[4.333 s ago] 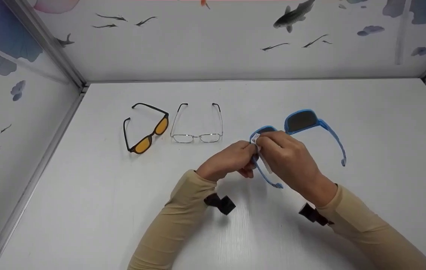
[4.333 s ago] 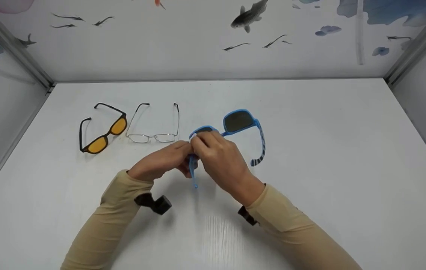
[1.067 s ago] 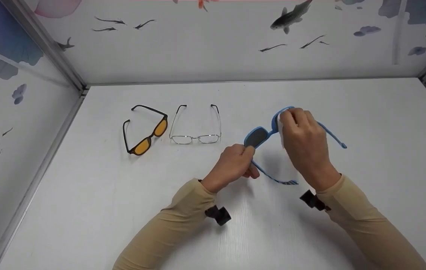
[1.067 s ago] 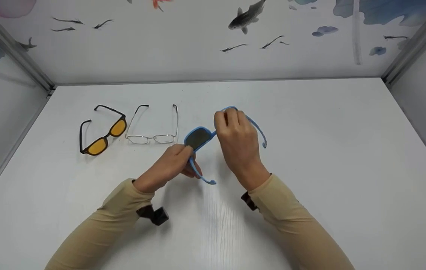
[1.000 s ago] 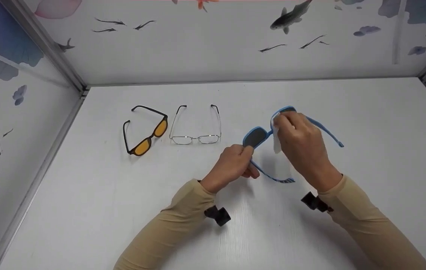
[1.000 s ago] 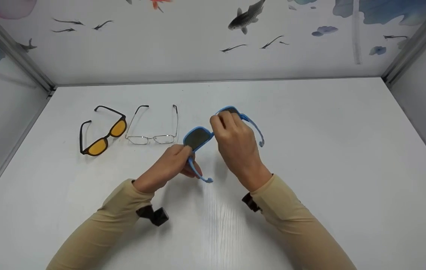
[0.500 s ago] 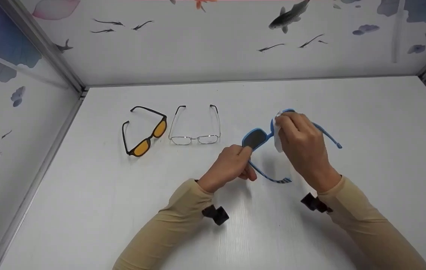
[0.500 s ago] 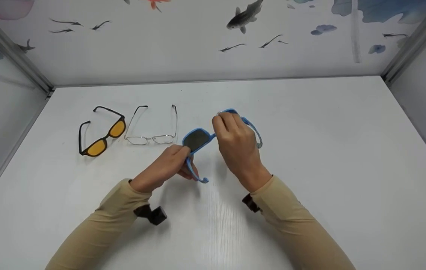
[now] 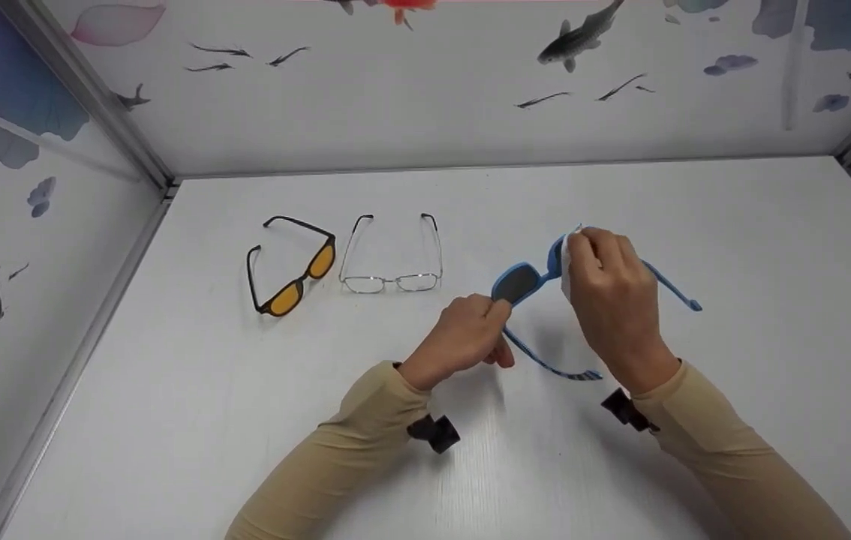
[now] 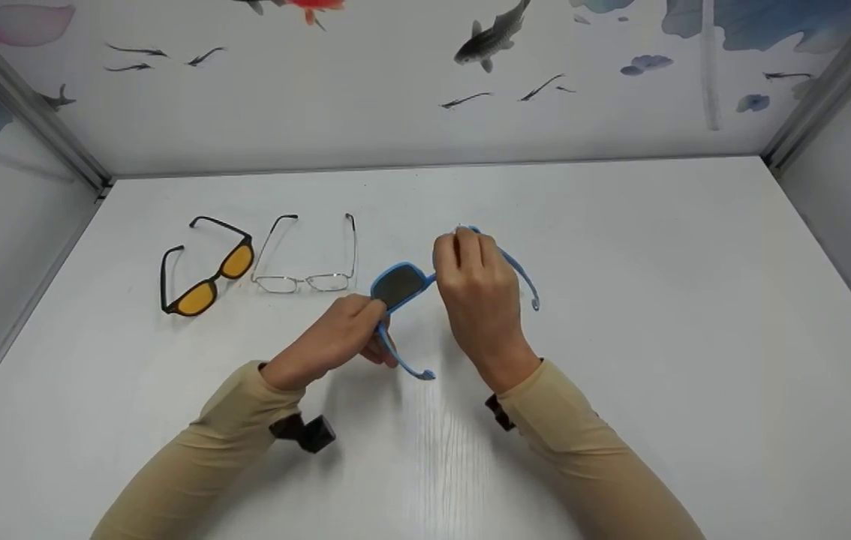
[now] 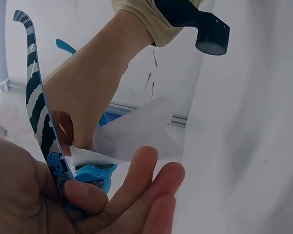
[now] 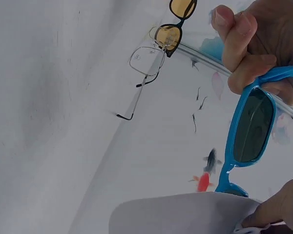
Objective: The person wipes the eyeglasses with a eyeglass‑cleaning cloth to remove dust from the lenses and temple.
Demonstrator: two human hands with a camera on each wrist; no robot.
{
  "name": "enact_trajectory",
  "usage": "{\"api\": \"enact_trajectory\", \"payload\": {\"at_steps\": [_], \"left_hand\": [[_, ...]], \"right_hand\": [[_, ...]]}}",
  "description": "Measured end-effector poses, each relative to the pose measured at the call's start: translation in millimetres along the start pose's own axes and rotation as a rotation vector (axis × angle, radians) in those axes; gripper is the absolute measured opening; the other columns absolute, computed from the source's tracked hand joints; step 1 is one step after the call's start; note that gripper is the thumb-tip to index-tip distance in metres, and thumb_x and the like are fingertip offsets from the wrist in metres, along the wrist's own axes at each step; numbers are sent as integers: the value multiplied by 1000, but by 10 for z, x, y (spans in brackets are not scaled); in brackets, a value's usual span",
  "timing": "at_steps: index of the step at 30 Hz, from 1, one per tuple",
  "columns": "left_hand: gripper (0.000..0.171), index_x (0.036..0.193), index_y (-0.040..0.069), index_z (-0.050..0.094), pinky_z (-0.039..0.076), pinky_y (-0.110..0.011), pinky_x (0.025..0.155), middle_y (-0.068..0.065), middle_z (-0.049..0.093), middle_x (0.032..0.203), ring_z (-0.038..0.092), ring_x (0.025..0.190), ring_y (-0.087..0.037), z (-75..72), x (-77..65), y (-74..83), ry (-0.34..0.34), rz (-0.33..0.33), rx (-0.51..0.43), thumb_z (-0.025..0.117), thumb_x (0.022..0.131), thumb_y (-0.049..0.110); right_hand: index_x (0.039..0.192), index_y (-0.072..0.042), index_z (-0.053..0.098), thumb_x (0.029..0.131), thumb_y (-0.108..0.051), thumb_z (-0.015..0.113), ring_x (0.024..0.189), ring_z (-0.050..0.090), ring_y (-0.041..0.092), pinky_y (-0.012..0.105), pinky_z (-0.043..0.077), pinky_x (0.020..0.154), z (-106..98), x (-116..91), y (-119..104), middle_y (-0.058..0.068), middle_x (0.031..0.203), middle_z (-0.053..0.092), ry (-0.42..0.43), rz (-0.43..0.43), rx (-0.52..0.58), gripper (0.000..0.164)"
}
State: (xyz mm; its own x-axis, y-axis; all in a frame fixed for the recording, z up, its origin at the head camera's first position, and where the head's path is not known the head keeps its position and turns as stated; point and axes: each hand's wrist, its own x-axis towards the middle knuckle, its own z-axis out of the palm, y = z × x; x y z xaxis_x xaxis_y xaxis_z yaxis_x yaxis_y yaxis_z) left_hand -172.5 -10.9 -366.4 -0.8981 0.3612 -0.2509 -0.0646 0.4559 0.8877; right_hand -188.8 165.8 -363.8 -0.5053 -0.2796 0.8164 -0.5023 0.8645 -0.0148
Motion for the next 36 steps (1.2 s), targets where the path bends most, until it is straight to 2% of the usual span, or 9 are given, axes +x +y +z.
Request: {"api": "enact_trajectory", "payload": {"at_steps": [7, 10, 15, 18, 24, 26, 31, 34, 36], "left_hand": [[35, 86, -2, 58, 56, -29, 65, -8, 68, 65, 66, 64, -17, -37, 29, -15, 11, 13, -115, 31, 98, 16], [35, 85, -4, 58, 56, -30, 65, -11, 68, 65, 66, 64, -18, -70, 29, -23, 9, 32, -150, 31, 98, 15], [29, 79, 4, 54, 56, -30, 65, -10, 67, 65, 66, 63, -18, -37, 44, -18, -35, 5, -108, 33, 96, 15], [29, 80, 5, 53, 56, -30, 65, -9, 67, 66, 67, 63, -19, -11, 42, -6, -38, -12, -91, 32, 97, 16], [30, 79, 5, 53, 56, -29, 66, -9, 67, 65, 66, 65, -17, -48, 24, 7, -19, 14, -99, 32, 98, 16], [30, 78, 5, 53, 56, -30, 66, -9, 66, 64, 65, 64, -18, -54, 24, 16, -15, 20, -94, 32, 98, 15], [30, 82, 4, 55, 55, -28, 64, -7, 65, 63, 65, 62, -18, -5, 25, 32, -51, 2, -45, 32, 97, 16], [29, 83, 4, 55, 54, -27, 63, -6, 65, 64, 65, 61, -17, 26, 26, 33, -50, -14, -38, 32, 97, 16], [29, 82, 4, 54, 55, -28, 62, -5, 63, 64, 65, 61, -17, 35, 29, 20, -26, -17, -61, 32, 97, 16]], "right_hand": [[90, 7, 63, 82, 14, 67, 78, 65, 35, 44, 57, 69, -6, -45, 43, 21, 88, 63, -88, -18, 182, 11], [90, 8, 61, 81, 17, 66, 76, 64, 35, 43, 57, 67, -11, -77, 43, 22, 87, 62, -86, -14, 131, 13], [94, 13, 62, 83, 16, 64, 78, 65, 41, 48, 57, 64, -4, -51, 28, 27, 90, 64, 33, 16, -19, 12], [95, 12, 63, 82, 15, 66, 79, 66, 41, 49, 56, 65, -4, -29, 11, 26, 91, 64, 44, 6, 1, 13], [92, 9, 62, 81, 16, 66, 81, 66, 38, 47, 56, 69, -39, -86, -2, 24, 91, 64, -48, 0, 122, 14], [93, 10, 62, 82, 17, 65, 80, 66, 40, 48, 56, 68, -50, -105, -3, 25, 90, 64, -42, 13, 76, 13], [97, 14, 63, 86, 13, 62, 78, 65, 43, 51, 56, 65, -41, -85, -3, 29, 91, 64, 50, 56, -74, 10], [98, 13, 63, 86, 12, 63, 78, 66, 43, 51, 56, 65, -34, -66, -6, 29, 92, 65, 80, 29, -73, 12], [97, 12, 63, 84, 15, 65, 79, 66, 42, 51, 56, 66, -39, -72, -20, 27, 92, 65, 80, -5, -18, 14]]}}
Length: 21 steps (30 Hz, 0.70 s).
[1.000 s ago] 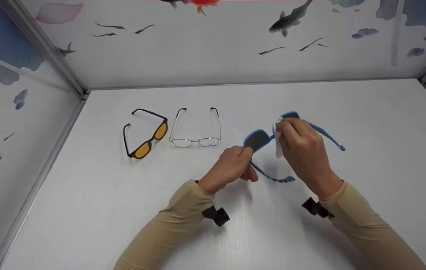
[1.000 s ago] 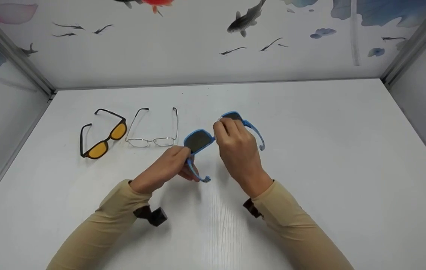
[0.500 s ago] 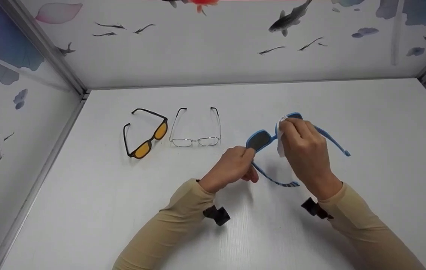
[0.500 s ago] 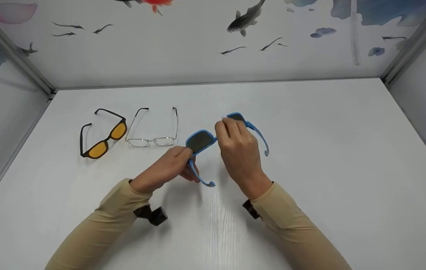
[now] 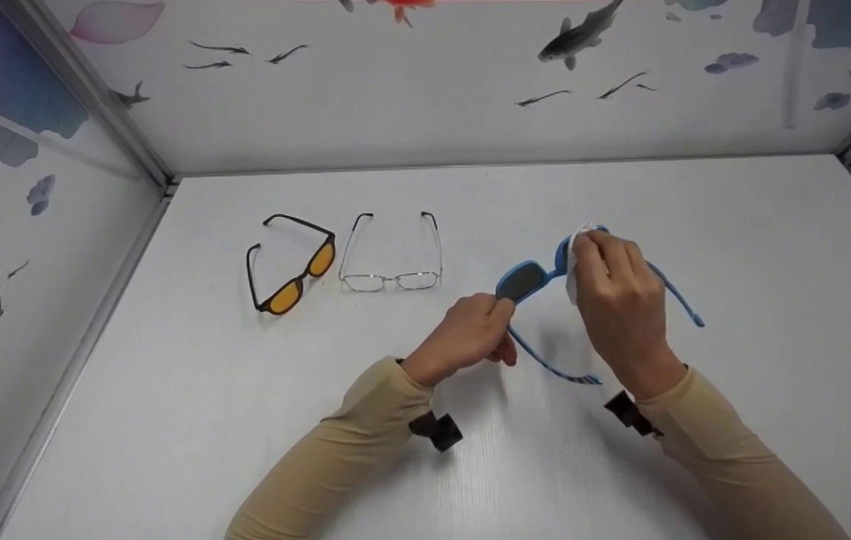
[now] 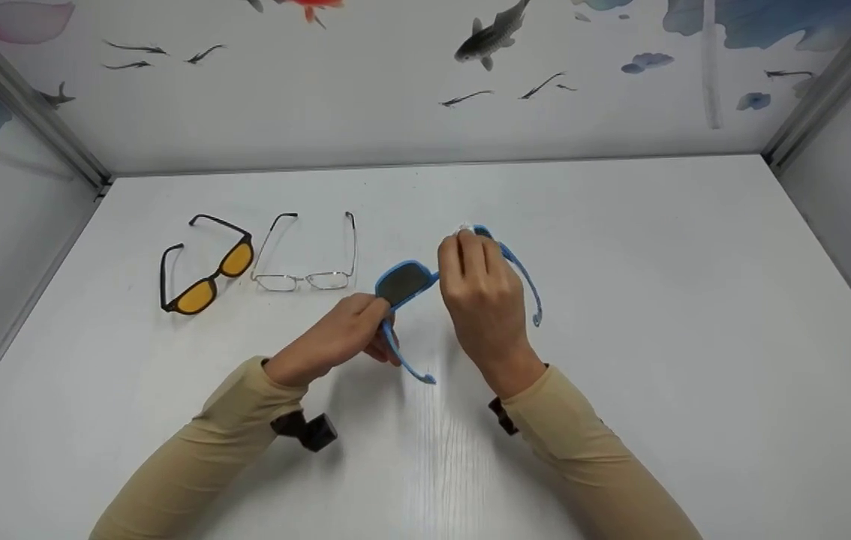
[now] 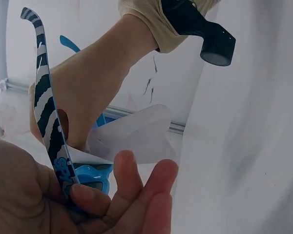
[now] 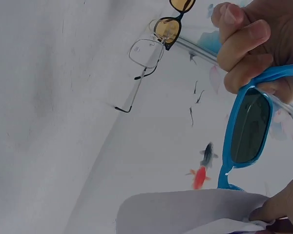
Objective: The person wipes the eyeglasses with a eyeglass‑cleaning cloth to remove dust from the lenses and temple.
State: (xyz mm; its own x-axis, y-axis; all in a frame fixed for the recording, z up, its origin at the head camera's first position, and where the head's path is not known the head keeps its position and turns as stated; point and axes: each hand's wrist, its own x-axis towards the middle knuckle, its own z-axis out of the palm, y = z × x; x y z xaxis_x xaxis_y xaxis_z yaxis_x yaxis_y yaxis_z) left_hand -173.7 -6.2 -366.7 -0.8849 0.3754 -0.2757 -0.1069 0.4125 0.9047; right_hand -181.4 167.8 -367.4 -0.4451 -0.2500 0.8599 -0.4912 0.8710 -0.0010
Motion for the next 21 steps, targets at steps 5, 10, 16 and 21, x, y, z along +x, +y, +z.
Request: {"api": "enact_trajectory", "payload": {"at_steps": [5, 10, 16, 21], "left_hand": [[28, 81, 5, 52, 54, -28, 60, -6, 56, 68, 63, 56, -16, -14, 25, -38, 53, 11, -51, 32, 98, 17], [25, 87, 5, 49, 45, -23, 57, -2, 48, 69, 50, 57, -11, -99, 40, -75, 47, -18, -91, 31, 100, 16], [23, 88, 6, 47, 32, -23, 56, 1, 43, 71, 38, 61, -11, -191, 40, -83, -8, -32, -95, 31, 100, 16], [21, 90, 4, 47, 32, -24, 57, 0, 42, 73, 38, 63, -12, -223, 34, -67, -83, 14, -83, 34, 102, 15]], "right_hand": [[96, 8, 64, 76, 20, 69, 83, 66, 37, 49, 56, 69, -71, -86, -38, 22, 92, 64, -39, -58, 193, 24], [93, 5, 64, 70, 25, 69, 84, 65, 35, 49, 56, 68, -159, -213, -9, 19, 94, 63, -111, -75, 337, 31], [93, 3, 66, 63, 29, 72, 85, 64, 29, 23, 52, 81, -246, -341, 86, 15, 94, 64, -214, -26, 484, 40], [94, -1, 66, 63, 28, 72, 83, 64, 20, 15, 49, 79, -278, -352, 110, 7, 92, 67, -292, 28, 619, 43]]}}
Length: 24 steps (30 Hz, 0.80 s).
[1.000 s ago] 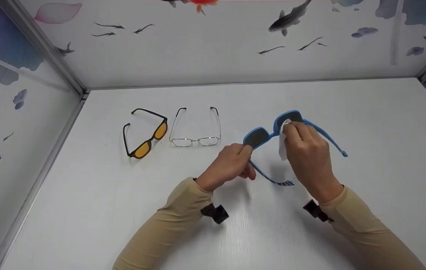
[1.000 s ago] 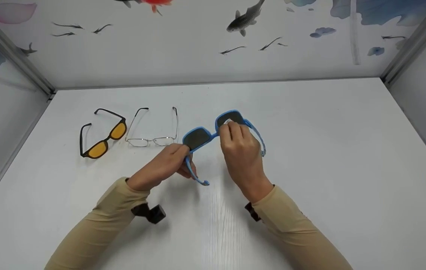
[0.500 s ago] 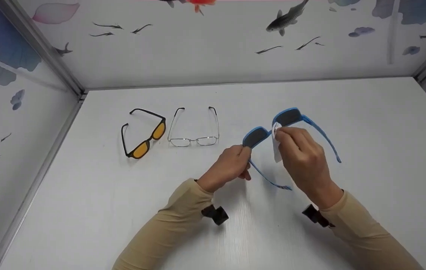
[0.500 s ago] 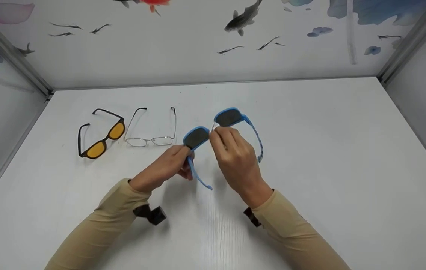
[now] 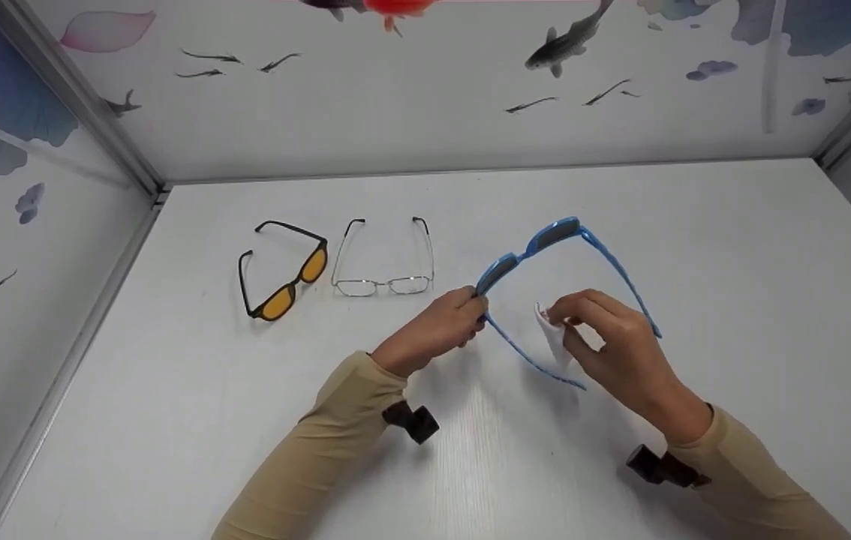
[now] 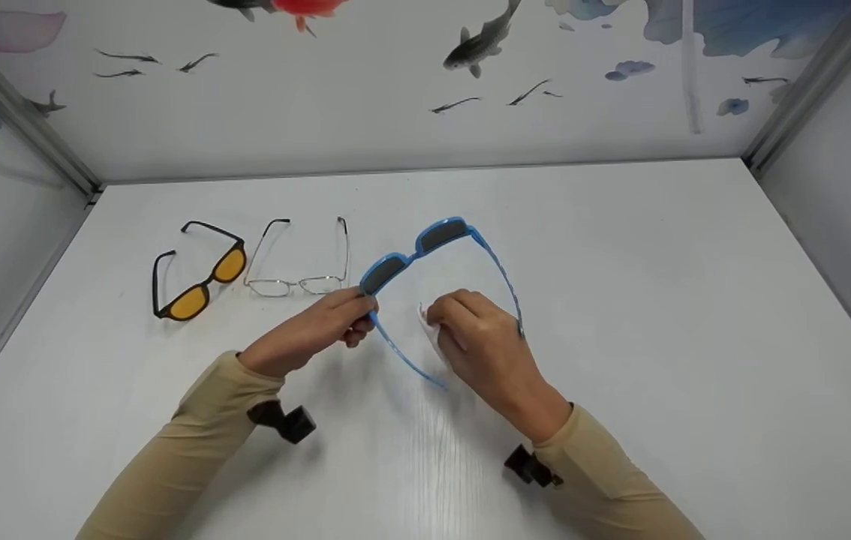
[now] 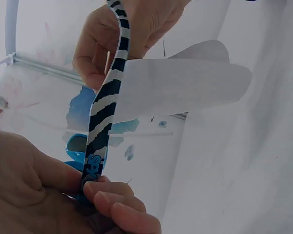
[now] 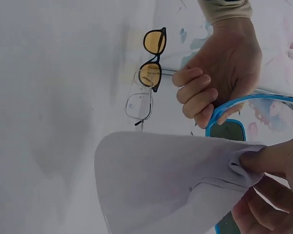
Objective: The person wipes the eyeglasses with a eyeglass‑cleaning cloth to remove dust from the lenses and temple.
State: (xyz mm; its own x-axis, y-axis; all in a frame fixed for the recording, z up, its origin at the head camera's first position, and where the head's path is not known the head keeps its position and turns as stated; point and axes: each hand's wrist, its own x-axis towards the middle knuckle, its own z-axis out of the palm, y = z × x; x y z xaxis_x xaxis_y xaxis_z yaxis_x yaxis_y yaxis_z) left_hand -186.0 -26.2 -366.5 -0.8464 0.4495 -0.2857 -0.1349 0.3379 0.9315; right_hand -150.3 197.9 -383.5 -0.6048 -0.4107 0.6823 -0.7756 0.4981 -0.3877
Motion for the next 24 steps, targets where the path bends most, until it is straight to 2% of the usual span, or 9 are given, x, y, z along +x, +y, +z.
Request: {"api": "enact_trajectory", "payload": {"at_steps": [6, 13, 18, 21, 24], "left_hand": [[20, 92, 4, 49, 38, -26, 63, -2, 45, 75, 44, 67, -14, -4, -25, -26, -67, 21, 34, 40, 104, 16], [16, 93, 1, 50, 46, -24, 66, -4, 49, 78, 48, 70, -14, 16, -38, -57, -86, 37, -8, 41, 103, 9], [13, 97, -2, 53, 49, -24, 66, -6, 52, 79, 52, 71, -14, 31, -42, -36, -98, 25, -39, 44, 102, 6], [13, 99, -5, 55, 51, -26, 67, -7, 55, 79, 55, 71, -15, 29, -50, -19, -105, 23, -54, 46, 101, 4], [13, 100, -7, 57, 53, -28, 68, -8, 57, 79, 57, 71, -15, 25, -44, -27, -108, 33, -79, 47, 100, 2]], "right_hand": [[100, -7, 64, 68, 28, 66, 85, 63, 17, 26, 55, 72, 19, 52, -63, 2, 95, 66, -112, 48, 194, 47], [110, -4, 61, 76, 25, 59, 95, 63, 15, 32, 56, 76, 124, 65, -91, 0, 107, 65, -230, 246, 302, 45], [113, -3, 61, 78, 27, 51, 99, 62, 19, 32, 54, 81, 187, 88, -90, 3, 110, 64, -173, 317, 387, 47], [113, -4, 62, 77, 28, 48, 101, 60, 20, 31, 53, 83, 211, 108, -101, 2, 110, 64, -131, 314, 428, 50], [113, -4, 62, 78, 29, 48, 102, 59, 20, 30, 52, 84, 228, 91, -96, 2, 111, 63, -131, 312, 452, 50]]}}
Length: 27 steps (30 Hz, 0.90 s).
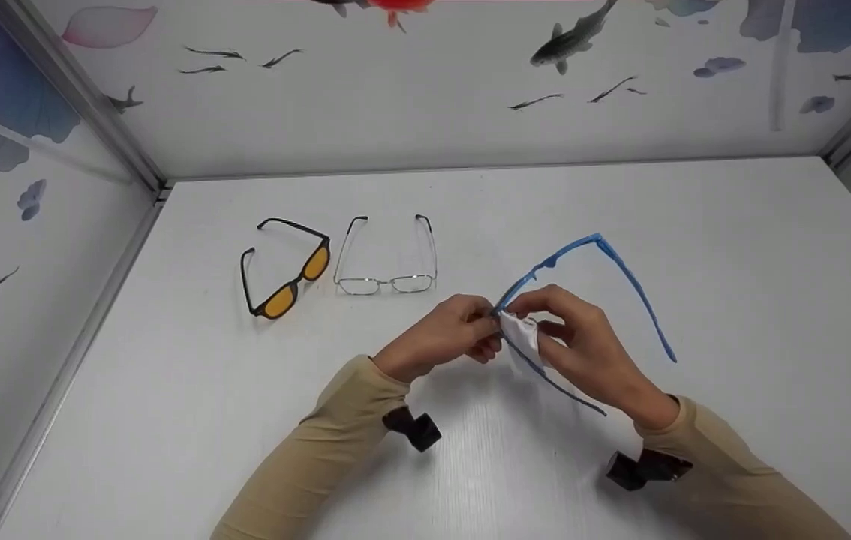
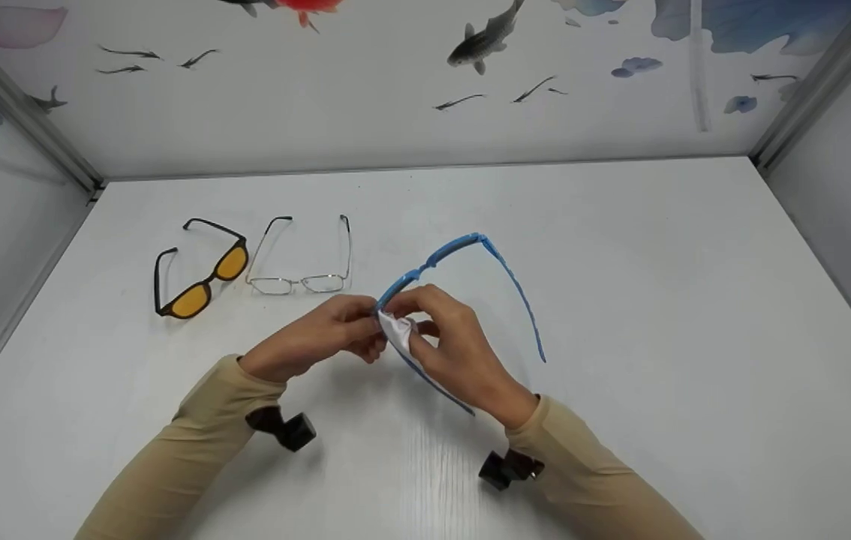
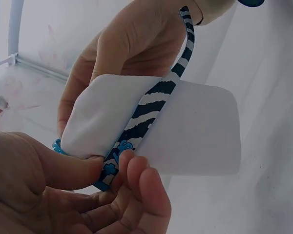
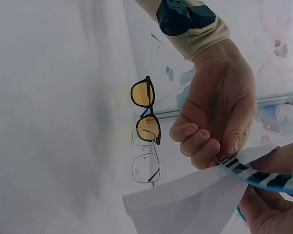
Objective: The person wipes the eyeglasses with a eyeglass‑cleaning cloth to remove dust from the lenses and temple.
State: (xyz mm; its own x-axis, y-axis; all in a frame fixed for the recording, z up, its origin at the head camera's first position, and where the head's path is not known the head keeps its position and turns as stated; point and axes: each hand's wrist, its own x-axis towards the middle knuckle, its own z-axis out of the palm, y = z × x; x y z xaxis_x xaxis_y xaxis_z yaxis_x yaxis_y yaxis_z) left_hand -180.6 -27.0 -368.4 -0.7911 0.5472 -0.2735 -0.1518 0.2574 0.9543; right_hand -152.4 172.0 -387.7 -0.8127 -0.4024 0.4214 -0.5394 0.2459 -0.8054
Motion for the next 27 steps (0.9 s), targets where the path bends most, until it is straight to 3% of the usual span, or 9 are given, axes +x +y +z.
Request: {"api": "enact_trajectory", "payload": {"at_steps": [8, 16, 21, 27], "left_hand": [[13, 97, -8, 57, 56, -28, 67, -8, 59, 75, 59, 66, -14, -68, -35, 39, 35, -14, -40, 49, 99, 2], [15, 102, -10, 59, 57, -31, 70, -11, 63, 78, 64, 69, -17, -245, -70, 70, 90, -8, -17, 51, 99, 3], [15, 101, -9, 59, 57, -32, 71, -13, 65, 80, 67, 72, -23, -306, -70, 48, 88, 0, -34, 51, 99, 3], [14, 101, -9, 61, 57, -32, 69, -13, 66, 78, 67, 69, -19, -241, -65, 50, 99, 6, -24, 53, 98, 2]], "right_hand": [[112, -6, 61, 77, 30, 47, 100, 60, 19, 28, 53, 83, -92, -135, 4, 4, 109, 63, -158, -18, 7, 52], [115, -10, 61, 76, 28, 53, 98, 60, 18, 28, 53, 82, -295, -369, -95, 4, 109, 63, -318, -26, 11, 55], [114, -12, 62, 80, 21, 62, 97, 62, 18, 29, 53, 82, -377, -429, -111, 3, 108, 65, -326, -52, -11, 47], [108, -15, 66, 78, 21, 63, 90, 61, 17, 24, 50, 81, -285, -345, -93, 0, 102, 68, -267, -56, -60, 47]]}}
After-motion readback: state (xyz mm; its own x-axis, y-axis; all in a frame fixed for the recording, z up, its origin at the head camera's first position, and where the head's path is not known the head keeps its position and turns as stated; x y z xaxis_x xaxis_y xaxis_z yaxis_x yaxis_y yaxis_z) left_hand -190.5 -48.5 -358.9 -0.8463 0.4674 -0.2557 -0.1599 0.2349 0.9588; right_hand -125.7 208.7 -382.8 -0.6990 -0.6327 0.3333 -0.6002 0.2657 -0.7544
